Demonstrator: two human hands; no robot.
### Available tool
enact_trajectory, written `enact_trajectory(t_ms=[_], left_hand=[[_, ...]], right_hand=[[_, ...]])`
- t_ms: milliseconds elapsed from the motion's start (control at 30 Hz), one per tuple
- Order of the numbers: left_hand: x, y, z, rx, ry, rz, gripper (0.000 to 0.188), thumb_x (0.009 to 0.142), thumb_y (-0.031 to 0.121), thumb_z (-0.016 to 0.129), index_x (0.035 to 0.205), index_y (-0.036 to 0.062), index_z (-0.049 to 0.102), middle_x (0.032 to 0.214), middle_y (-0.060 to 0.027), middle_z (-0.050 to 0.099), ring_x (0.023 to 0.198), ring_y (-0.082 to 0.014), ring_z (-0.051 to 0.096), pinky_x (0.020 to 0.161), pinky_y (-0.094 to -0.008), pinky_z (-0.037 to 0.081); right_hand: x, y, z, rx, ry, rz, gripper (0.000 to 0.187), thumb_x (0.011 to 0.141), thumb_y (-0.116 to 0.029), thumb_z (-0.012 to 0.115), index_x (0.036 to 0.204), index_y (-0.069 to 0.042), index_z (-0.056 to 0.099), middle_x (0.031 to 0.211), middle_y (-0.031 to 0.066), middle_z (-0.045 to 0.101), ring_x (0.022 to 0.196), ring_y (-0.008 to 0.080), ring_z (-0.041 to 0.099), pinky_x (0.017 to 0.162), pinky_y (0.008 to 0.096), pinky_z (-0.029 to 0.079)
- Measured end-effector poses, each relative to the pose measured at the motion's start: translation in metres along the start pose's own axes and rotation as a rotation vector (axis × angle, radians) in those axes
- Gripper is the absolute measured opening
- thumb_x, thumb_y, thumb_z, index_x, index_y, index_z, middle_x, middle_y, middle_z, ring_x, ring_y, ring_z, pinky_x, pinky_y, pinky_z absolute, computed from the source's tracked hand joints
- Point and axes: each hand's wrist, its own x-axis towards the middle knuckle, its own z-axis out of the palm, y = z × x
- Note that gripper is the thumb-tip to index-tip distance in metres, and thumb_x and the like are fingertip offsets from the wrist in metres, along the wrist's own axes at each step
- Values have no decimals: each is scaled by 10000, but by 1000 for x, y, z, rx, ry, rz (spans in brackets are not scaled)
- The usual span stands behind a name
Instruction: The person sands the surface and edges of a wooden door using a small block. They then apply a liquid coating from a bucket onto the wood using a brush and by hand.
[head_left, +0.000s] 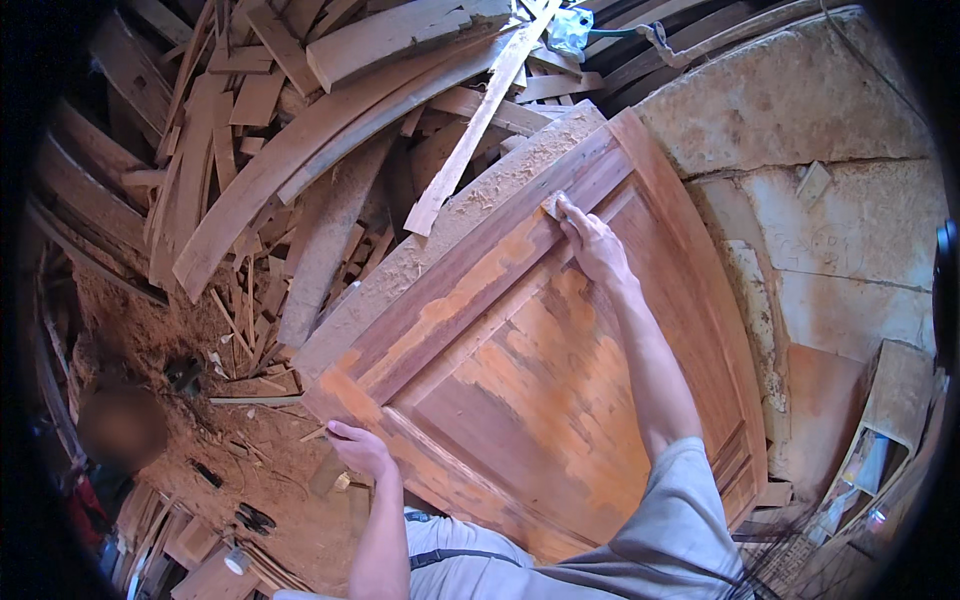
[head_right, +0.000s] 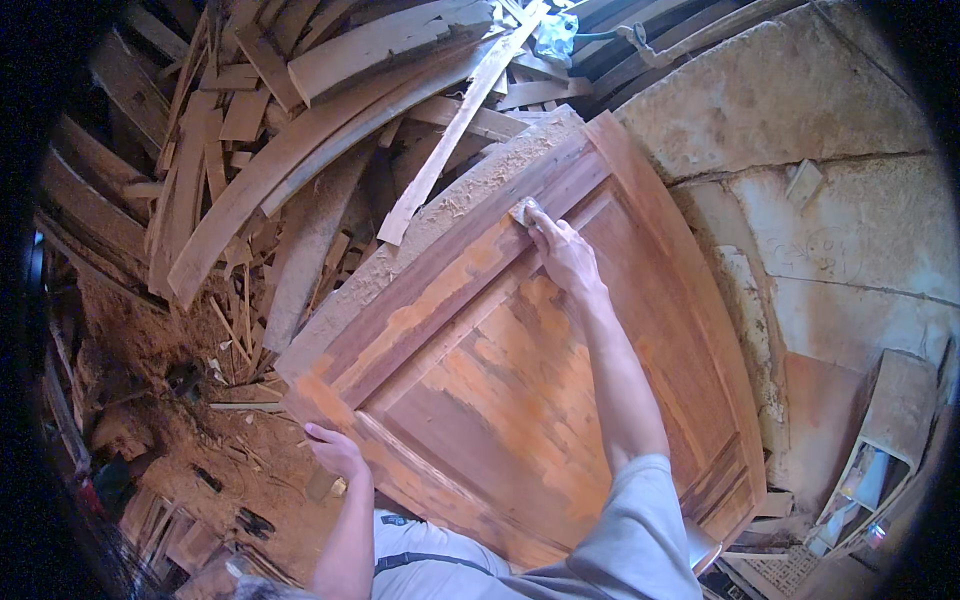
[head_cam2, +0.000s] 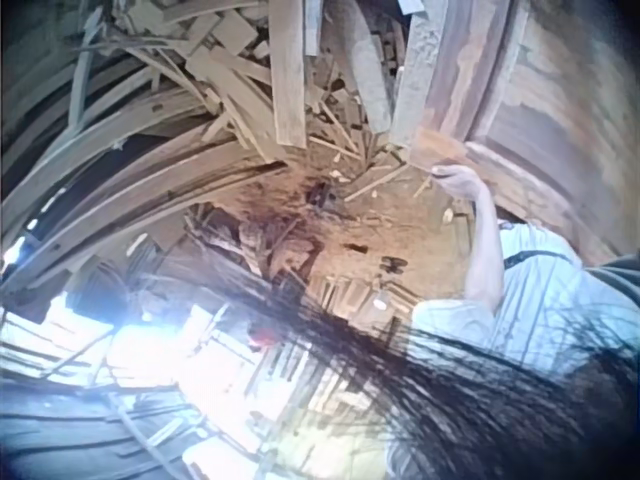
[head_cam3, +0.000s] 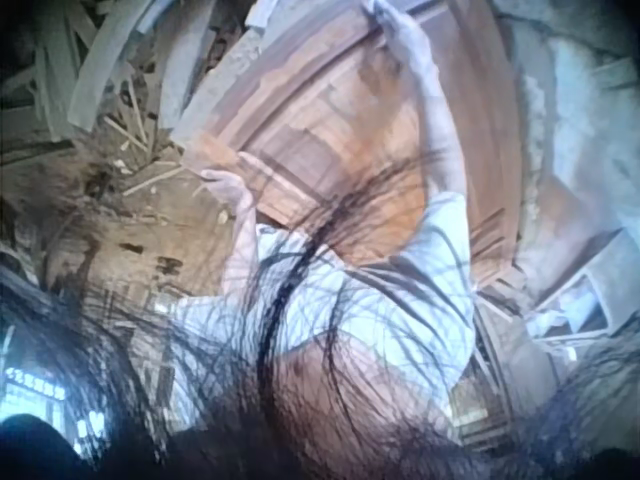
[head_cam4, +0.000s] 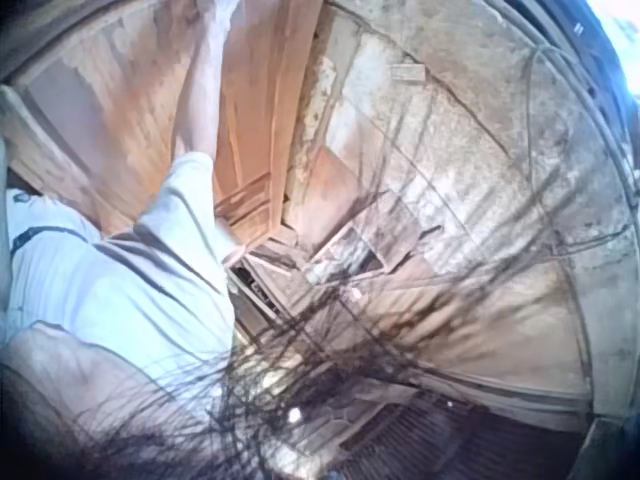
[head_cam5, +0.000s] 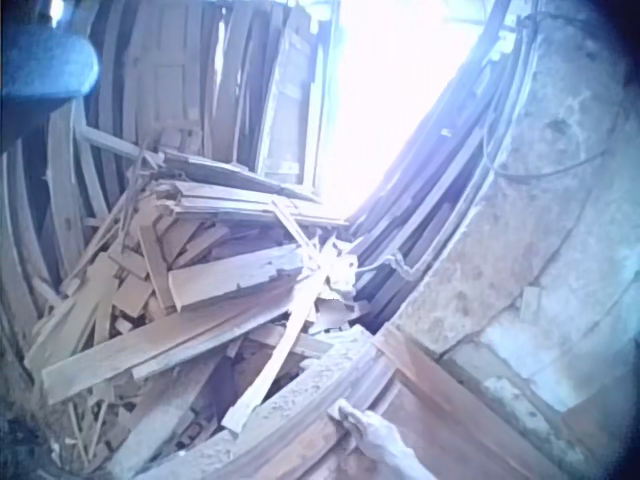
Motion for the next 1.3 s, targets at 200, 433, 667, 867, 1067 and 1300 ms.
enact_trajectory(t_ms=[200, 433, 667, 867, 1067, 1300], left_hand=[[1, -1, -1, 10, -18, -33, 633, 1064, 448, 287, 1169, -102, 583, 1095, -335, 638, 1001, -509, 595, 824, -567, 457], [3, -1, -7, 4, -38, -52, 655, 1060, 469, 283, 1235, -92, 570, 1132, -324, 644, 1028, -505, 602, 869, -557, 468], [-2, 0, 0, -39, 37, 15, 625, 1064, 441, 302, 1126, -110, 590, 1072, -341, 636, 984, -514, 595, 810, -569, 463], [6, -4, -2, -35, -10, -51, 614, 1067, 424, 303, 1120, -120, 583, 1062, -355, 633, 968, -519, 599, 799, -565, 472], [0, -3, 3, -2, 26, 1, 613, 1068, 419, 293, 1124, -118, 584, 1060, -360, 632, 965, -519, 601, 801, -565, 470], [0, -1, -3, -88, 11, 7, 639, 1063, 442, 293, 1180, -117, 577, 1109, -346, 631, 1017, -506, 596, 843, -555, 467]], right_hand=[[-9, 23, -14, -135, -65, -4, 357, 1009, -337, 512, 1349, -238, 555, 1099, 171, 660, 980, 389, 657, 847, 473, 538], [28, -35, -34, 200, -106, 351, 380, 1018, -297, 443, 1312, -82, 551, 1173, 238, 656, 1093, 418, 626, 913, 508, 497], [21, -77, 20, -1, -57, 363, 341, 983, -219, 417, 1131, 44, 577, 1076, 343, 646, 1062, 471, 624, 939, 522, 498], [-30, -149, -26, 341, -408, 398, 255, 991, -200, 434, 1087, -5, 567, 1031, 270, 665, 941, 418, 658, 796, 513, 515], [-52, -52, -8, 314, -5, 174, 447, 1009, -268, 579, 1407, -79, 504, 1111, 225, 693, 960, 256, 703, 812, 369, 540], [7, 24, -2, 7, 71, -24, 495, 1014, -369, 505, 1474, -204, 423, 1189, 180, 649, 1031, 379, 657, 843, 466, 541]])
